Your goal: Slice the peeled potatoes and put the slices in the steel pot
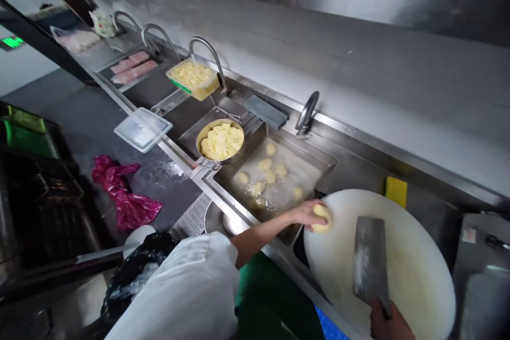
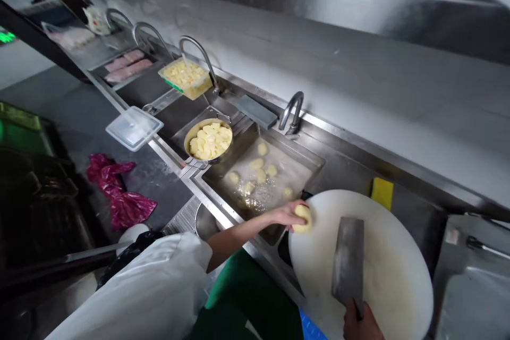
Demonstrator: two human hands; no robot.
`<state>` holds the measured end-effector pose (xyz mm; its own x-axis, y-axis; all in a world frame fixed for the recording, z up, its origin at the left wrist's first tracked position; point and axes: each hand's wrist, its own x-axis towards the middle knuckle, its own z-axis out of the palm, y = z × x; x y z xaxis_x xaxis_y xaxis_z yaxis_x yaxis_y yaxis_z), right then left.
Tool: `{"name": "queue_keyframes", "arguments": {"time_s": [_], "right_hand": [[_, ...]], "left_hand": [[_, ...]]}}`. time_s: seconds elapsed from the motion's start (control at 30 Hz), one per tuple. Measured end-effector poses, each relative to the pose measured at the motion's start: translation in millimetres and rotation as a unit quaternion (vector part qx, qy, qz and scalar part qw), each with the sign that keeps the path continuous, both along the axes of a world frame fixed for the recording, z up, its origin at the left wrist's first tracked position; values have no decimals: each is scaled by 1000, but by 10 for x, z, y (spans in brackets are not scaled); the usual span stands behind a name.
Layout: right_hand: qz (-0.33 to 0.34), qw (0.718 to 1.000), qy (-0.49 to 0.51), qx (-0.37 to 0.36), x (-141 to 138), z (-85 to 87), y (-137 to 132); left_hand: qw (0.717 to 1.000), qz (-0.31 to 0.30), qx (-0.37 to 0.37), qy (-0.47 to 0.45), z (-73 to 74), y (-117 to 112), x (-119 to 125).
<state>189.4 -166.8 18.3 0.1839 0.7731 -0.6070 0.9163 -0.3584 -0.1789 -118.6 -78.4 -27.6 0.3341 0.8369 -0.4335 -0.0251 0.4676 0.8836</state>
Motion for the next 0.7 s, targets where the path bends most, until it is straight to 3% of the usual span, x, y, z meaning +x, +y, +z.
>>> {"name": "queue_keyframes", "arguments": {"time_s": [0.07,0.13,0.23,0.33,0.53,0.63,0.7], "right_hand": [[25,999,-30,23,138,34,-136],[53,997,-48,17,194,93,-274],[94,995,-27,10,152,166,-376],[95,994,-48,22,93,158,-299],[98,994,-43,7,98,182,-200],[123,991,-59,17,80,299,-245],[144,987,-57,30,44,394,-273]], "left_hand": [[994,-64,45,73,27,-30,501],[977,-86,126,147,5,-109,903],[945,-7,248,213,-56,-245,1209],[926,127,272,228,-143,-301,1207],[907,186,298,234,-223,-475,942],[861,264,325,287,-188,-571,847],[832,265,379,308,-157,-594,849]]}}
